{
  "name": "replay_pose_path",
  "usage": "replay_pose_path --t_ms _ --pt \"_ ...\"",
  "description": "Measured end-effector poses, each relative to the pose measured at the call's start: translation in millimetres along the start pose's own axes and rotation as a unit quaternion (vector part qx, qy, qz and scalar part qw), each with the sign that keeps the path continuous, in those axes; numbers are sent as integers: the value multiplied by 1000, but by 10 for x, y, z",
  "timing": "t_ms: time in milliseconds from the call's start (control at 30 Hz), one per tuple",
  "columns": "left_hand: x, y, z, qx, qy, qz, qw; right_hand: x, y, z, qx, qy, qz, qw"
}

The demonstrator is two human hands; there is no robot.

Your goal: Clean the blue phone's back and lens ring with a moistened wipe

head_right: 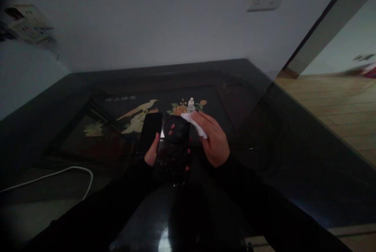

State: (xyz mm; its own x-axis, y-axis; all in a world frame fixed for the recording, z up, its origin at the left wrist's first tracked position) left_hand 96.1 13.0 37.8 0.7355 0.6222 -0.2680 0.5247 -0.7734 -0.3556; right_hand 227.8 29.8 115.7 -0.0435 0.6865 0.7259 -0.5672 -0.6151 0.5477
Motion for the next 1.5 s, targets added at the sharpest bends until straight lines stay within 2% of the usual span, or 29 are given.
replay_pose_path --t_ms 100,167,233,333,400,600,767,900,1133,1300,1333,1433,1500 --pt "-14 13 -49 0 7 14 1000 71 -158 215 41 -97 -89 990" --pt "-18 30 -70 2 9 18 1000 77 -171 274 63 -111 -101 987" --pt "-22 36 -87 3 11 9 1000 75 -106 254 79 -72 -85 991" --pt "-29 56 -98 16 7 3 1000 70 39 174 91 20 -47 994" --pt "-32 84 -92 31 0 16 999 74 102 155 90 50 -24 994" --pt "-22 61 -38 0 -11 5 1000 47 92 122 81 75 0 994" --pt "-12 4 -34 19 -6 -17 1000 15 -35 116 103 38 -77 991" --pt "-13 63 -34 30 -20 -4 999 26 -5 81 134 48 -104 984" --pt "-25 227 -41 85 -1 54 995 85 181 -41 141 125 -33 981" --pt "-7 209 -28 44 -1 51 998 144 -7 62 149 46 -84 984" --pt "-8 214 -25 42 1 54 998 150 -6 61 150 52 -81 984" --pt "-15 240 -10 59 6 65 996 142 70 -5 144 130 -37 980" --pt "-14 243 -3 63 4 62 996 147 79 1 138 140 -25 980"
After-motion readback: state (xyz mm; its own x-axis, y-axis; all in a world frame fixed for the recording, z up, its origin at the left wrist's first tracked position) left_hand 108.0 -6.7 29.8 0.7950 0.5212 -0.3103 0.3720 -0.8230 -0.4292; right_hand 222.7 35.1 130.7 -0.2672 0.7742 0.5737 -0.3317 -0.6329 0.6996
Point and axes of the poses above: each hand's wrist, its own x-axis towards the middle knuckle, its own z-axis out of the back of the hand, y = z × x, the point moved 6 cm from there along x, towards the middle knuckle, and after that the axes turned 12 degrees about -y, right-handed, at the moved point
